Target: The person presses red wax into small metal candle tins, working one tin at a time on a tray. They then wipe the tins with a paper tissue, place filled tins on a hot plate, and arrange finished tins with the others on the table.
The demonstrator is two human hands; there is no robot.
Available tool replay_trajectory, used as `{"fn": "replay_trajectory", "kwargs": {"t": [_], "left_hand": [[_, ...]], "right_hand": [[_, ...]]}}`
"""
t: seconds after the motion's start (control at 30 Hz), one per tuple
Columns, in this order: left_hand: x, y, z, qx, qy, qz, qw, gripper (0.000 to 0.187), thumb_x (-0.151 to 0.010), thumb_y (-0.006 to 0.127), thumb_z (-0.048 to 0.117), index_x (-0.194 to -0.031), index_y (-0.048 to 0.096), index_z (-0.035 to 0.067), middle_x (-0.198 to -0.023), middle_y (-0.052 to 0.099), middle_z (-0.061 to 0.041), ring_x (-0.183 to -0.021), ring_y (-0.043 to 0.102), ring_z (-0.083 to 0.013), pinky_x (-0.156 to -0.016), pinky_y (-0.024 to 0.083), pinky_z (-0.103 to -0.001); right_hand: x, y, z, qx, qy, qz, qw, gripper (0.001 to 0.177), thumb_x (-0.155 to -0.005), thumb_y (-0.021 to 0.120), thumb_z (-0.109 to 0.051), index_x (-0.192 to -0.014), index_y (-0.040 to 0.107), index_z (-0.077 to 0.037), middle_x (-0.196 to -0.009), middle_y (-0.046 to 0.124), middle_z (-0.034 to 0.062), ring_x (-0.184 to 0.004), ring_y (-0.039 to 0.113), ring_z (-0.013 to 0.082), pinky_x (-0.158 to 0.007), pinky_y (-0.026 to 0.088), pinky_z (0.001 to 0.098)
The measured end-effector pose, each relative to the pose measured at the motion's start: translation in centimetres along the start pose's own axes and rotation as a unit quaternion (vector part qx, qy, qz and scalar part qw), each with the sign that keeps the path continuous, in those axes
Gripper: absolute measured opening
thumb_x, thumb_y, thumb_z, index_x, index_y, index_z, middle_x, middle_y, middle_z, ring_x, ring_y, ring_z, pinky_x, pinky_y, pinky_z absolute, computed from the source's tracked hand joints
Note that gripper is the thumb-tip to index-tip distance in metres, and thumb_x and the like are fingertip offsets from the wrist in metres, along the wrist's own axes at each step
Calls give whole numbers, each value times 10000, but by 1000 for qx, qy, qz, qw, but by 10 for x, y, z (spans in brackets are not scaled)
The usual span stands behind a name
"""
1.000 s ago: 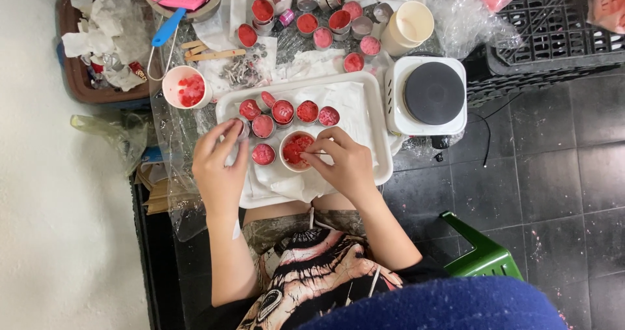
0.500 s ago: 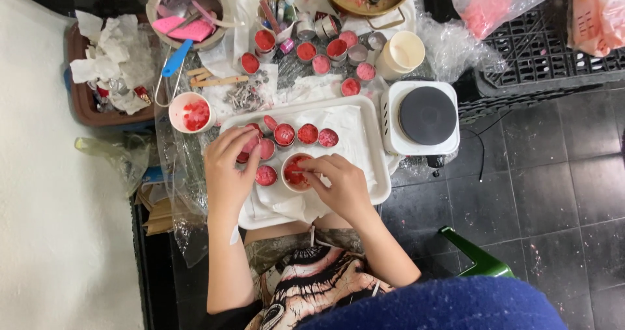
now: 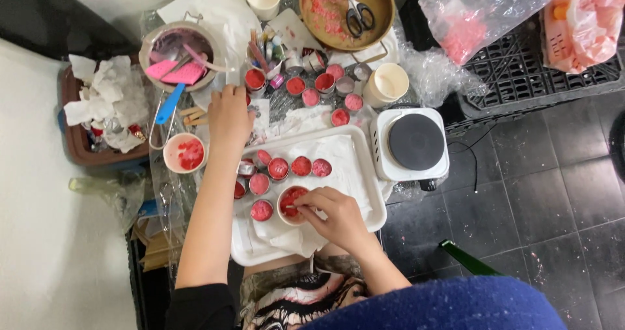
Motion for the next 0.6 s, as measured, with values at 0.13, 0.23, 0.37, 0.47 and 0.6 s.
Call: {"fn": "replay_trajectory", "kwargs": {"t": [0.13,0.23,0.37,0.47,0.6], "left_hand": [[-2,-8,-4,-9,-14,-5,1000,505,-752,815,96,-1226,655,26,-1210,642,-148,-1082,595,-395,-908,513,-486],[9,-33,3,23,-6,4,1000,459,-790,789,72,-1222,649,9,-1168,653,-171,-1044,620,-395,-879,525,-493],[45,-79,31,292,-34,-1,956,374,-851,768,60,-1203,641,43,-1169,693,-108,-1017,678,-282,-872,552,-389],[90,-67,43,566,-26,-30,824,408,-872,738,23,-1243,571,50,-1255,657,-84,-1089,667,-192,-964,545,-343],[150,-34,59,749,25,-52,660,432,-915,695,-36,-1303,516,25,-1394,599,-144,-1268,619,-217,-1124,515,-412]], "right_hand": [[-2,0,4,11,-1,-5,1000,145,-824,804,-82,-960,768,-114,-875,734,54,-758,718,218,-639,565,314],[-5,1,9,-5,5,-14,1000,138,-824,800,-81,-955,761,-105,-884,738,54,-764,724,212,-639,570,308],[-4,4,23,-44,38,-30,998,147,-855,771,-58,-999,757,-79,-902,737,59,-713,706,170,-619,554,277],[1,5,31,-106,83,-27,991,153,-897,735,-45,-1049,748,-62,-943,731,58,-709,686,123,-606,535,250],[29,15,58,-189,133,-7,973,181,-974,710,-40,-1153,727,-15,-943,700,42,-697,576,75,-611,458,227]]}}
Point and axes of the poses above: each hand's wrist, its own x-axis away from the middle knuckle, its own y-axis out of the palm, z = x × y, the point moved 7 cm from there along -x, towards the middle knuckle
